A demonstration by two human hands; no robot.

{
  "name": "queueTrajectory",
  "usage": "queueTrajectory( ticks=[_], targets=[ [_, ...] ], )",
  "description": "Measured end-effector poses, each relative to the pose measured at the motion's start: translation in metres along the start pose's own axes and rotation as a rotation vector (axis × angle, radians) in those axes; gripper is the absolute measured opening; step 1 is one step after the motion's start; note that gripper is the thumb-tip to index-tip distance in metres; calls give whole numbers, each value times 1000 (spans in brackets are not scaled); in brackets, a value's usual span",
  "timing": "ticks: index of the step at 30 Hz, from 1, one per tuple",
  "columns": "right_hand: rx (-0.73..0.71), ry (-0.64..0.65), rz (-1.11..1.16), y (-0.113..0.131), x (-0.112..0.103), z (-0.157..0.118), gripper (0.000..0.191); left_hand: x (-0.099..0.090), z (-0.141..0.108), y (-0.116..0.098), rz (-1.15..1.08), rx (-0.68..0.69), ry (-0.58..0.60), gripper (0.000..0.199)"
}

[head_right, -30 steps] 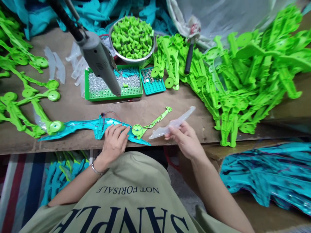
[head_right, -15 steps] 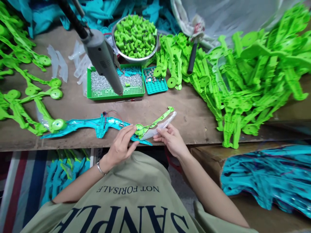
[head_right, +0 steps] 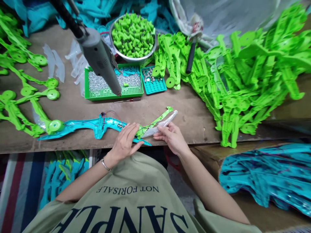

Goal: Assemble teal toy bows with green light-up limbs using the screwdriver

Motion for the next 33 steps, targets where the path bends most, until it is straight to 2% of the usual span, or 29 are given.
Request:
queueTrajectory(
  ticks=[8,14,19,24,27,30,33],
  targets=[
    [25,14,-7,-2,2,-1,57,1,-1,1,-18,4,-15,75],
    [-3,19,-105,-2,4,2,54,3,-2,3,-32,-6,2,75],
    [84,-6,-218,-2,0,5,47,2,-2,3,-27,6,-36,77],
    [165,-10,-332,2,-4,13,37,4,-2,4,-30,-6,12,66],
    [197,-9,-402,5,-7,17,36,3,-1,4,-34,-7,17,67],
    [198,-5,-437,8,-8,18,37,2,-1,4,-39,-8,7,70],
    [180,-11,-446,9,-9,19,37,4,-1,4,8,10,32,60]
  ],
)
Point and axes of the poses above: each hand's wrist, its own z-axis towards the middle knuckle, its own x-axis out of the palm, y = z × x, the point moved 6 cm from there along z, towards the middle knuckle, and after that the axes turned 5 degrees about -x, right-handed, at the moved point
